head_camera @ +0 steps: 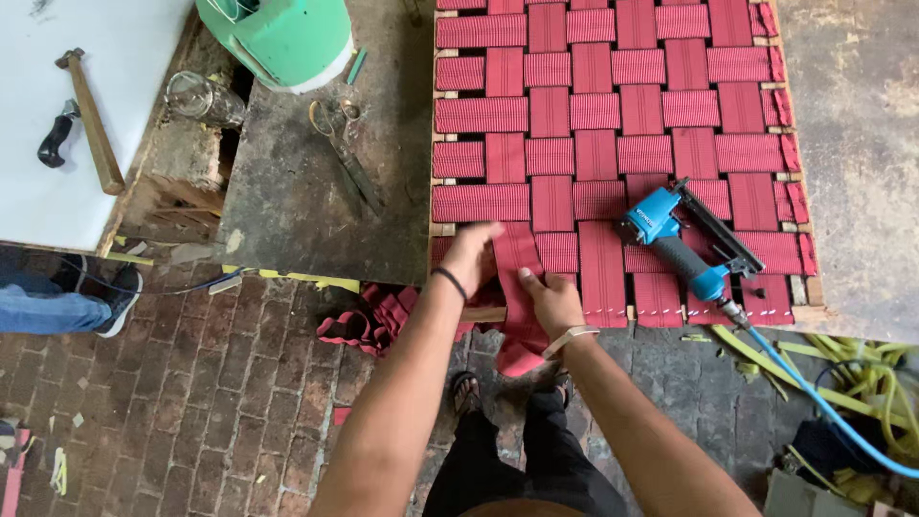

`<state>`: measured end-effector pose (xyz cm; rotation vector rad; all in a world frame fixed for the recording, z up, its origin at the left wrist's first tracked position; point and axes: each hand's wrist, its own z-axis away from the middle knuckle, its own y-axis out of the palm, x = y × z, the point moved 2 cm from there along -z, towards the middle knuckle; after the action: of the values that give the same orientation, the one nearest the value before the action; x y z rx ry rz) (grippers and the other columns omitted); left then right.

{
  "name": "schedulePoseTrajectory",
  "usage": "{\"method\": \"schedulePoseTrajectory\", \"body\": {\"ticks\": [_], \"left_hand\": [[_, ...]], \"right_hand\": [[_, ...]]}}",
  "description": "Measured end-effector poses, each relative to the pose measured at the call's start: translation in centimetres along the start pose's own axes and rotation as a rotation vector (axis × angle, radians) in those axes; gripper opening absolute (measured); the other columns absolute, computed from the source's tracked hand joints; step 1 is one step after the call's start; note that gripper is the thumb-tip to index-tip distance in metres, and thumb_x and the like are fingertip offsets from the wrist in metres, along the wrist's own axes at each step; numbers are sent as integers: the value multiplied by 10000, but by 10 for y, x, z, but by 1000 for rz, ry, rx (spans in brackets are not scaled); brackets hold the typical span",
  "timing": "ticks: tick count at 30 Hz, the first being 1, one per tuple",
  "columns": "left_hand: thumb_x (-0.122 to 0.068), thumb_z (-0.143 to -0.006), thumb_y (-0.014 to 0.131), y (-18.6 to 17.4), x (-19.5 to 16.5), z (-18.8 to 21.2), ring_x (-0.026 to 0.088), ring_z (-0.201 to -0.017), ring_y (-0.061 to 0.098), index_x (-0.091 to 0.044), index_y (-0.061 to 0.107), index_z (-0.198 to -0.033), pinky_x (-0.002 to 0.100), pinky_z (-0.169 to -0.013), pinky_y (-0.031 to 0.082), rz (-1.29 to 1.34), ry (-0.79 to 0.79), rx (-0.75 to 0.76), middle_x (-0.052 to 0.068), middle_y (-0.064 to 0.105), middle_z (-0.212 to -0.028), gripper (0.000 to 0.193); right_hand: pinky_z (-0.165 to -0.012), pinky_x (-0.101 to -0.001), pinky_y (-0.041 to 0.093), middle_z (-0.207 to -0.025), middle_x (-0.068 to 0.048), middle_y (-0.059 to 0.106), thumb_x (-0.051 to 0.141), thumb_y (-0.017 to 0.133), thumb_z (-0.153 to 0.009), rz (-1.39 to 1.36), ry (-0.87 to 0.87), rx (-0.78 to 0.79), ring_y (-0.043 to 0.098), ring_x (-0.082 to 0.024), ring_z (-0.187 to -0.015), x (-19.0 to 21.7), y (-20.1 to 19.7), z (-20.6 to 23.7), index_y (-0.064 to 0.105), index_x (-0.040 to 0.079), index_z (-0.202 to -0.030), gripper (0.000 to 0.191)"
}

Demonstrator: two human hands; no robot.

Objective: The person weaves red webbing straps over and under each other on a wooden frame, pulling each strap tight and pressing the weave flat. They cut a strap with scissors and use a pneumatic nail gun to staple strap ends to the frame, continuing the woven pattern across the seat.

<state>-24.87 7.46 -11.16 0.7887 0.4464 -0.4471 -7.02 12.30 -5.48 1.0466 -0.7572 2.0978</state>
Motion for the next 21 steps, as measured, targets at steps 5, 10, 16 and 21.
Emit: {"method": "schedulePoseTrajectory", "body": {"ticks": [5,10,16,21], "left_hand": [[-375,-958,521,34,-20,-28,397,-942,702,167,619,-1099,491,-930,568,229,-129,178,287,718,-1042,569],[-323,-997,489,48,-33,-28,388,-817,688,157,584,-1046,522,-833,573,296,-241,311,258,692,-894,492],[-182,-1028,472,47,-27,-43,380,-735,674,8,549,-940,531,-755,587,92,-69,177,212,674,-828,222],[-104,-1017,497,48,-9,-58,298,-593,589,-56,544,-883,507,-587,552,85,70,38,147,618,-716,150]], "right_hand": [[-643,-413,525,-783,-144,736,413,685,-924,25,65,34,639,-212,-677,-6,2,21,725,-14,-946,430],[-738,-498,523,-827,-300,697,573,609,-957,667,-106,177,687,-444,-841,-56,-4,45,716,-30,-887,616],[-768,-515,552,-934,-261,720,565,567,-964,860,-120,193,704,-429,-864,-101,4,66,713,50,-959,535],[-860,-459,582,-1117,-129,757,403,635,-901,1076,-21,149,728,-314,-989,-91,-23,95,690,196,-1157,333]]}}
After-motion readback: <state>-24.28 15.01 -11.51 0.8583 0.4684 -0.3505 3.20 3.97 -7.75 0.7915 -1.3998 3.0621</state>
